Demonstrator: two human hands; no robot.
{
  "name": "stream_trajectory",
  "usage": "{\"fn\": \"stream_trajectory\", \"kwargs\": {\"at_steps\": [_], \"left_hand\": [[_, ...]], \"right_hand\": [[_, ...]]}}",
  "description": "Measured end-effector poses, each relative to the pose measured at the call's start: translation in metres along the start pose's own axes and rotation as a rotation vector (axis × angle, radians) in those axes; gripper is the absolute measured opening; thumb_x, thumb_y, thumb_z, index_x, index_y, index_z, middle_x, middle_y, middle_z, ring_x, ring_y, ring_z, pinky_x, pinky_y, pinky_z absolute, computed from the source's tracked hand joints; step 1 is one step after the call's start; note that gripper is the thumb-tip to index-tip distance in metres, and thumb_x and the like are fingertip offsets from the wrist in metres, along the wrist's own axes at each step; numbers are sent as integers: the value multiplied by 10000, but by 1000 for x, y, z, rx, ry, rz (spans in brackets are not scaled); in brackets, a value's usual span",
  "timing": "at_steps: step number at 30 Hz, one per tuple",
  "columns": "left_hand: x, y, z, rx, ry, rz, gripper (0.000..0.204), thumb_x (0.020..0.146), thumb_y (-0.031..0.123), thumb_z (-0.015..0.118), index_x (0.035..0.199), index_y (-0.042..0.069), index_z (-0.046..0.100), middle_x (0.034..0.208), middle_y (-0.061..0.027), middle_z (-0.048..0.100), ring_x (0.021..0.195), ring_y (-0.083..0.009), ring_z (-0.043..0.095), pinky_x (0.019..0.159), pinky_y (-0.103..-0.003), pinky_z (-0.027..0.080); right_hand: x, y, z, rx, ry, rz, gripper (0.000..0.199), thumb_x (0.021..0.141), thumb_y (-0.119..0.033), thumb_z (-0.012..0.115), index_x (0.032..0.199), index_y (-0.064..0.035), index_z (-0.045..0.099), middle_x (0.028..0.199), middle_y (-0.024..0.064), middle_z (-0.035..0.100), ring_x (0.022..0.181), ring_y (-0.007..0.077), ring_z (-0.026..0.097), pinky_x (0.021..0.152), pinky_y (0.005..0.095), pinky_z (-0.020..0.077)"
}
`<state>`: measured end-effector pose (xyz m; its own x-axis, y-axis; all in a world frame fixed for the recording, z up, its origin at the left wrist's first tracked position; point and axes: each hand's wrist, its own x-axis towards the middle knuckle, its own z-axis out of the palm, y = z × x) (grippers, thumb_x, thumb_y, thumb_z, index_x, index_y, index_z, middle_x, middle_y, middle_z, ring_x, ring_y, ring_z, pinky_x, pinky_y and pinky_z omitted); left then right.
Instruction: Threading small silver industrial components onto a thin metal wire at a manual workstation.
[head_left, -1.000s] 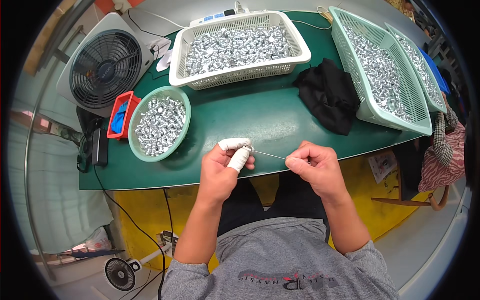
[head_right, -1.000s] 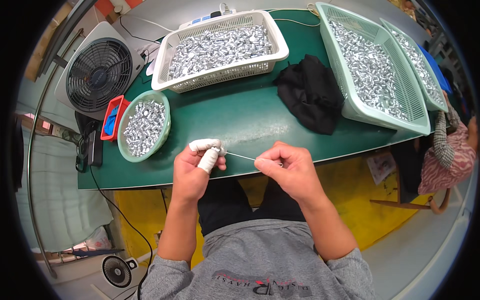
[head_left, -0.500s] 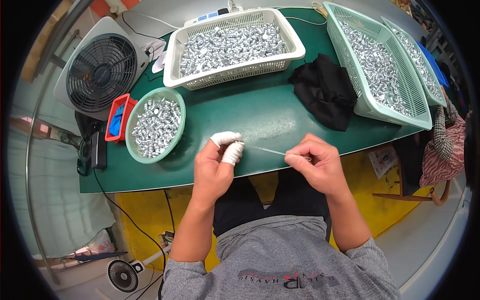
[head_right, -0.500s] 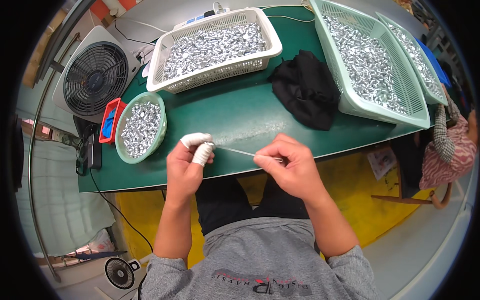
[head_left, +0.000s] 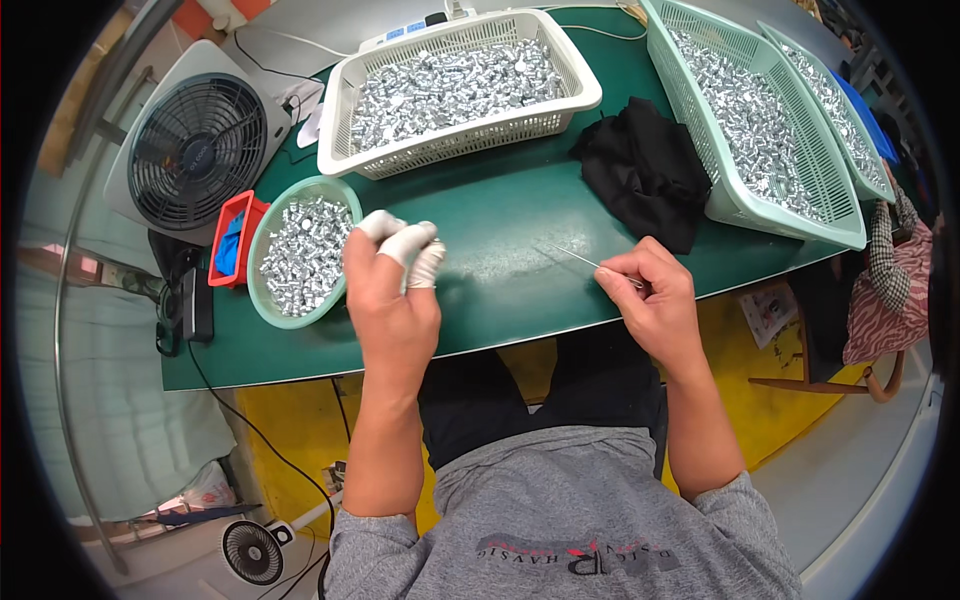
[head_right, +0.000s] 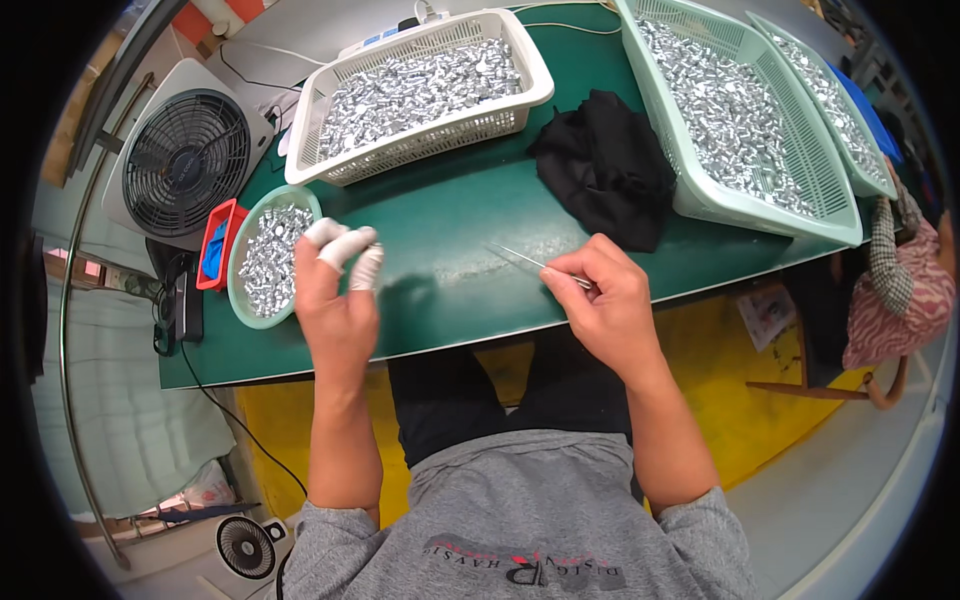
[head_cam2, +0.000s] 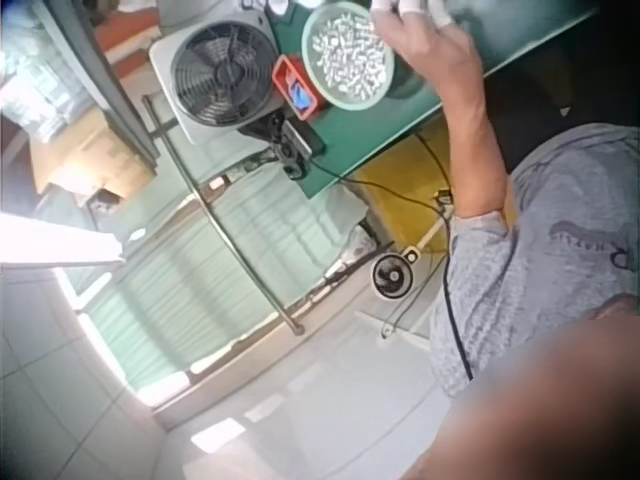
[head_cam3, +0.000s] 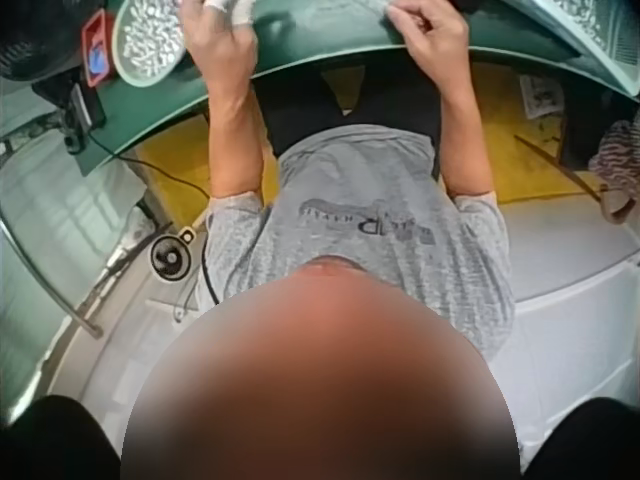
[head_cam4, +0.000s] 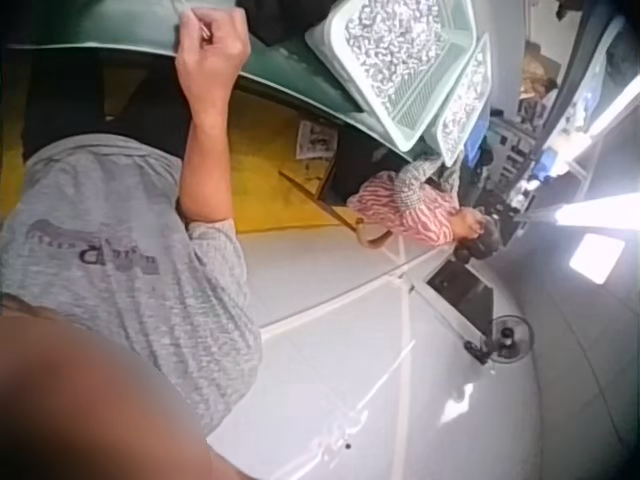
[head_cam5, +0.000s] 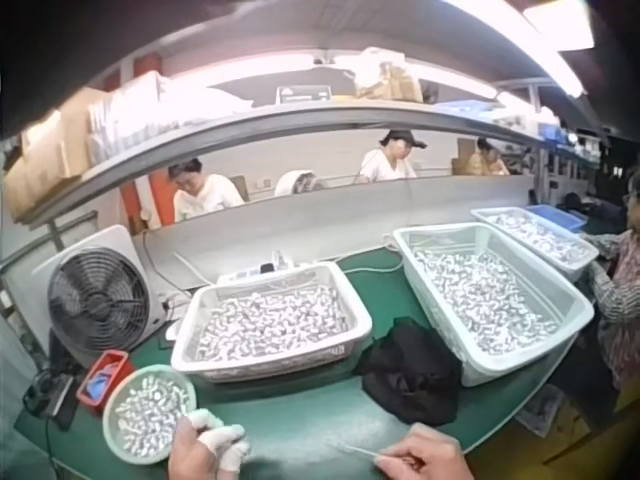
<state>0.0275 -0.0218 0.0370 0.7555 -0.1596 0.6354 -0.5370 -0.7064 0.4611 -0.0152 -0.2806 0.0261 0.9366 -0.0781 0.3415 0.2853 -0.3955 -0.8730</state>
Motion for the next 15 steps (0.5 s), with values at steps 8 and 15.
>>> {"fn": "stream_trajectory", "kwargs": {"at_steps": [8,15], "left_hand": [[-4,0,-5,-307,82,-176,149,936,-4,661,1076,33,698,1031,-85,633,902,-240,643,771,-348,539],[-22,-10,-4,-922,144,-642,196,1039,66,566,1215,27,642,1045,-86,663,837,-170,649,773,-333,561]], "right_hand": [[4,3,-5,29,-6,-5,49,869,-7,746,852,3,701,762,9,536,627,68,453,550,232,352],[21,1,-7,118,19,-23,29,884,9,729,871,9,703,774,-22,513,672,50,435,599,215,340]]}}
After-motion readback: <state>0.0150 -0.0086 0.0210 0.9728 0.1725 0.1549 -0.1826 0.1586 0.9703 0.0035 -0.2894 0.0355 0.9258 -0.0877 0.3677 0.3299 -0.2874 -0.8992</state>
